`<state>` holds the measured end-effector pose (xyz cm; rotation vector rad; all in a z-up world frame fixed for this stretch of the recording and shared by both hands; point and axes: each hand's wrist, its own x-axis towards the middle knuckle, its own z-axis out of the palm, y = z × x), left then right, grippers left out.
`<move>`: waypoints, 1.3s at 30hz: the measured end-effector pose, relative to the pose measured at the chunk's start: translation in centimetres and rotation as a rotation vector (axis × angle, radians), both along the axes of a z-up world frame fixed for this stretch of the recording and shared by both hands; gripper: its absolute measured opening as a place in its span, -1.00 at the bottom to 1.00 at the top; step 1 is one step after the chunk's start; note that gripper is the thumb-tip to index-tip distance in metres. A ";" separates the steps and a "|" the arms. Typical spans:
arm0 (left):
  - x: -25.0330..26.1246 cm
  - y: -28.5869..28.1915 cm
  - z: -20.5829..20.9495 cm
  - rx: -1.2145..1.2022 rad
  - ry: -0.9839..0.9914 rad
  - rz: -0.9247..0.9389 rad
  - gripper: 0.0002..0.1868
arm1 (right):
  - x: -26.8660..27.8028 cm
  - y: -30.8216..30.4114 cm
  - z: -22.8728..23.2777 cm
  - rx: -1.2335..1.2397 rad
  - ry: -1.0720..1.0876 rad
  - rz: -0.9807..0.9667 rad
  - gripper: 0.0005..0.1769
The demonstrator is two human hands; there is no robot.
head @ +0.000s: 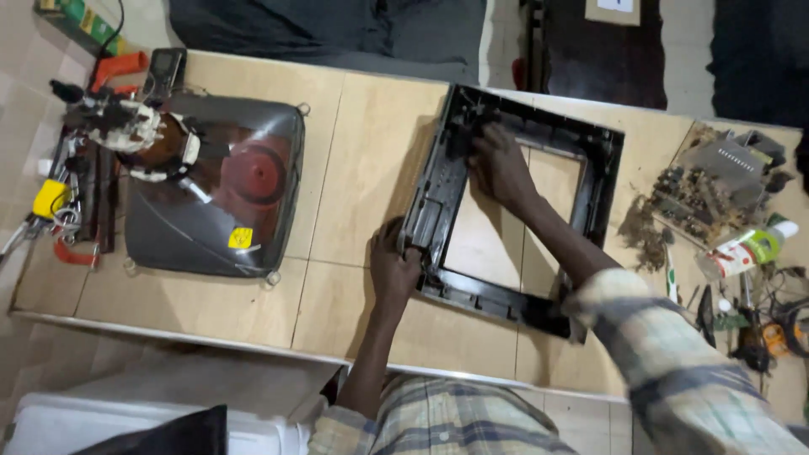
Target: Disassembling and cleaning the plastic frame of a television set on a workbench.
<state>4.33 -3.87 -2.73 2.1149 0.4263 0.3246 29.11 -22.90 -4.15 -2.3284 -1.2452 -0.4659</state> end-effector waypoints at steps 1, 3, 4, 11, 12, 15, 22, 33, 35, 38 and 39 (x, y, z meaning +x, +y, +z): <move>0.5 -0.4 -1.0 0.000 -0.011 0.002 -0.39 | -0.7 -0.8 1.7 0.000 -0.011 0.002 -0.68; 0.4 0.1 -2.9 0.037 -0.157 0.018 -0.47 | -2.5 -0.5 4.2 0.010 0.054 0.332 -0.87; -0.2 0.4 -3.2 0.039 -0.140 0.006 -0.47 | -1.8 -1.1 4.5 0.016 0.070 0.321 -0.87; 0.2 -0.3 -2.9 0.007 -0.060 -0.012 -0.41 | 1.3 -2.5 0.2 -0.076 0.064 0.249 -0.69; 0.0 -0.1 -3.3 -0.001 -0.052 0.004 -0.41 | 0.2 -1.7 0.1 -0.084 0.148 0.367 -0.69; 0.6 -0.3 -3.1 -0.013 -0.083 0.014 -0.42 | 0.4 -2.1 4.7 -0.071 -0.005 0.271 -0.80; -0.1 -0.6 -1.4 -0.058 -0.014 -0.019 -0.44 | 0.8 -1.9 1.1 -0.182 -0.001 -0.223 -0.62; -0.4 0.2 -0.5 -0.127 -0.051 0.000 -0.47 | 3.7 -1.0 -3.0 0.148 -0.010 -0.114 -0.70; -0.1 0.0 -0.9 -0.124 -0.030 0.002 -0.47 | 4.3 -1.0 -3.1 0.130 -0.012 -0.154 -0.73; -0.1 -0.3 -1.1 -0.096 -0.009 -0.002 -0.46 | 1.0 1.1 -0.4 0.128 0.039 -0.074 -0.76; 0.0 -0.2 -1.2 -0.063 0.002 0.004 -0.46 | -0.6 2.4 0.8 0.146 0.104 0.054 -0.76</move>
